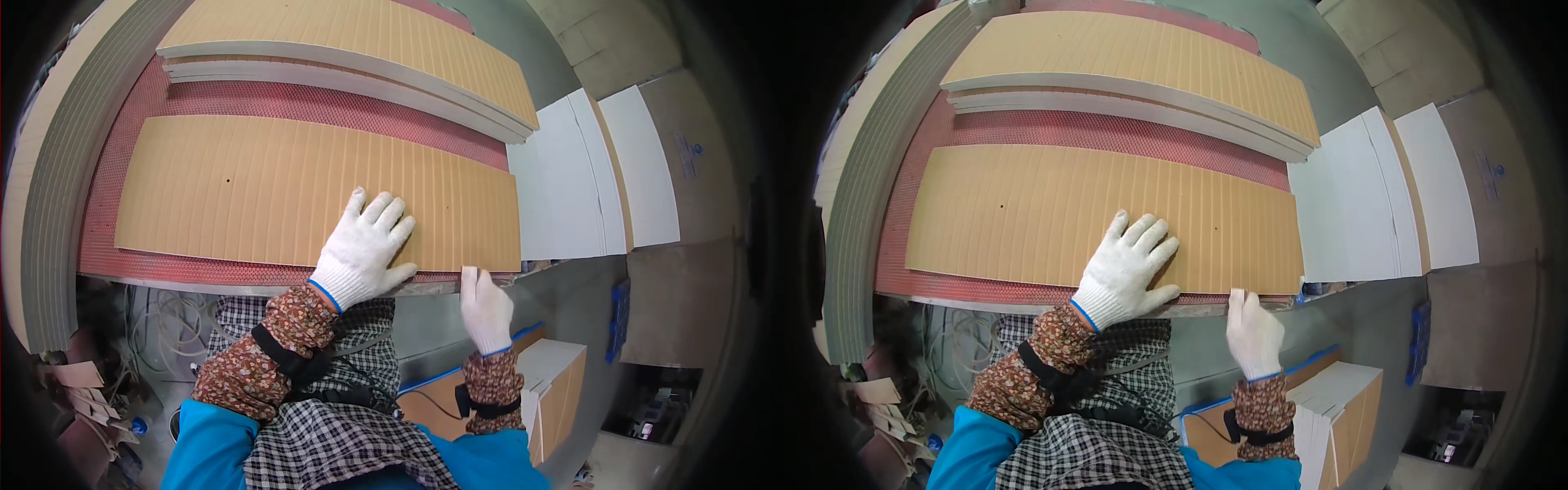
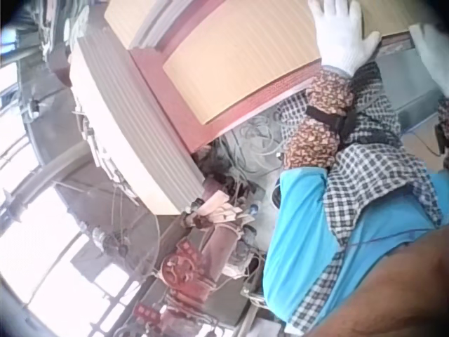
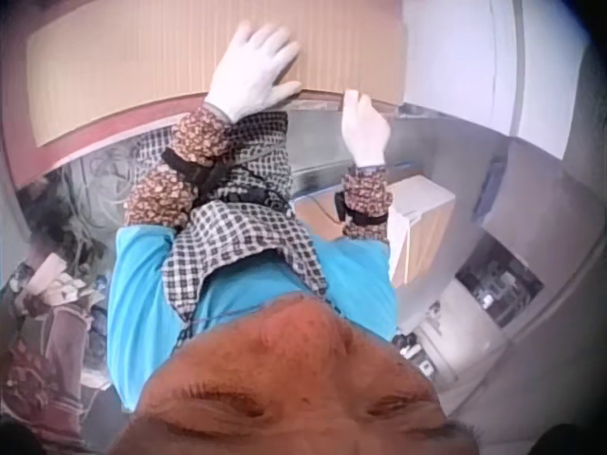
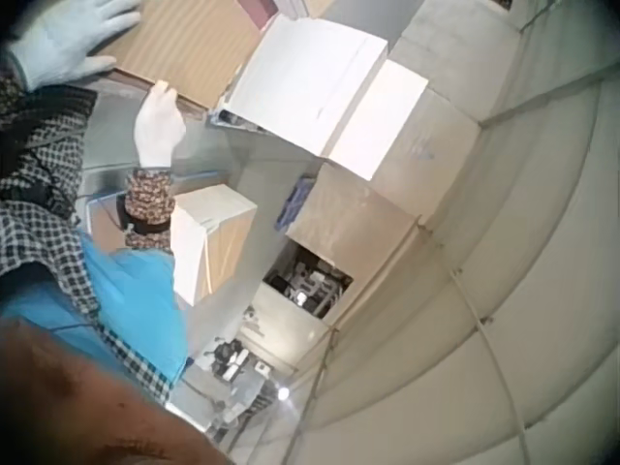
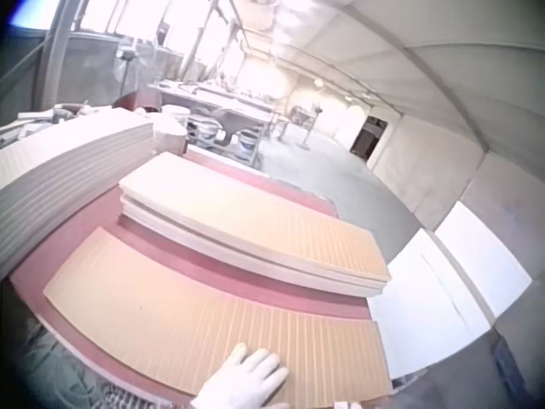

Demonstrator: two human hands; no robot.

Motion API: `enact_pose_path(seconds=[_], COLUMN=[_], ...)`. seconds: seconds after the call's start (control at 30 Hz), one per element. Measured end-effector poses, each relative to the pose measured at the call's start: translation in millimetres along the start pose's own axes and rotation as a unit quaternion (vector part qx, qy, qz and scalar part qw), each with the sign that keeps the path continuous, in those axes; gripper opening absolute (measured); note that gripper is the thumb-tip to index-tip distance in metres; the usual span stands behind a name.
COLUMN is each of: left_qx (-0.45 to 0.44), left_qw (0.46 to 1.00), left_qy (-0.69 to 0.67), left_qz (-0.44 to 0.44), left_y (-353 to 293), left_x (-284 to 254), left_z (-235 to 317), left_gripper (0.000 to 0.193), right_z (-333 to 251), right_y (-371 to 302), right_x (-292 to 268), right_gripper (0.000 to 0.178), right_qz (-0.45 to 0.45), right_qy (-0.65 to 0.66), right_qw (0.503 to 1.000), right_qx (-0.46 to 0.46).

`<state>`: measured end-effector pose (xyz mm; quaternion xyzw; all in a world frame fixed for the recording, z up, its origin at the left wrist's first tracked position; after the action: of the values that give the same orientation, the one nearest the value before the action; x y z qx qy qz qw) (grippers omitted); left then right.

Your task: Applying finishing material to the edges of wood panels and stacking them in a manufacturing facility.

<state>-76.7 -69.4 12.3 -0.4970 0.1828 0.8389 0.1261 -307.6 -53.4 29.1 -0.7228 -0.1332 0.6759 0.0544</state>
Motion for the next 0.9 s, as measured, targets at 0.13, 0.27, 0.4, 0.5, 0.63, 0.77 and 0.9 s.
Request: enact_pose_path(seconds=[0.13, 0.27, 0.4, 0.5, 0.63, 0.77, 0.9], left_qx=[0.002, 0.002, -0.007, -0.009, 0.001, -0.006, -0.004], left_qw=[1.0, 1.0, 1.0, 1.0, 1.0, 1.0, 1.0], left_qy=[0.001, 0.003, 0.003, 0.001, -0.008, -0.009, -0.013], left_qz=[-0.005, -0.011, -0.022, -0.015, -0.011, -0.017, -0.011], left_y=[2.4, 4.4, 2.5, 0.9, 4.9, 2.5, 1.7], left_x=[1.5, -1.8, -2.8, -2.6, -1.8, -1.9, -0.7], left_z=[2.7, 6.2, 3.2, 3.0, 8.6, 2.0, 1.3], left_gripper=[0.069, 0.071, 0.071, 0.07, 0.07, 0.07, 0.069], right_z=[4.8, 12.4, -5.9, -16.0, -0.9, -22.5, -19.3], right_y=[-5.2, 40.9, 121.1, 176.0, 242.2, 225.4, 178.6], right_x=[-3.5, -6.4, -25.8, -40.3, -42.6, -47.8, -39.2], right_gripper=[0.045, 0.049, 0.056, 0.057, 0.057, 0.058, 0.059], right_qz=[-0.015, -0.001, 0.0, 0.005, 0.02, 0.02, 0.011], right_qy=[0.018, -0.026, -0.011, -0.012, -0.066, -0.03, -0.024], right_qw=[0.999, 1.0, 1.0, 1.0, 0.996, 0.999, 1.0], right_qx=[0.04, -0.009, 0.009, -0.001, -0.057, -0.017, 0.01])
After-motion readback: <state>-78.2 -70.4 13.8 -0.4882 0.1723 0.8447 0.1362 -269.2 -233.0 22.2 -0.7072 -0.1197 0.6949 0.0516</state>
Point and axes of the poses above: each hand's wrist, its own y-axis towards the middle knuckle, its own x-axis out of the palm, z = x × y, the point moved 6 cm from there along y, towards the middle knuckle, and after that the axes turned 10 degrees about -z, right-handed, at the moved point
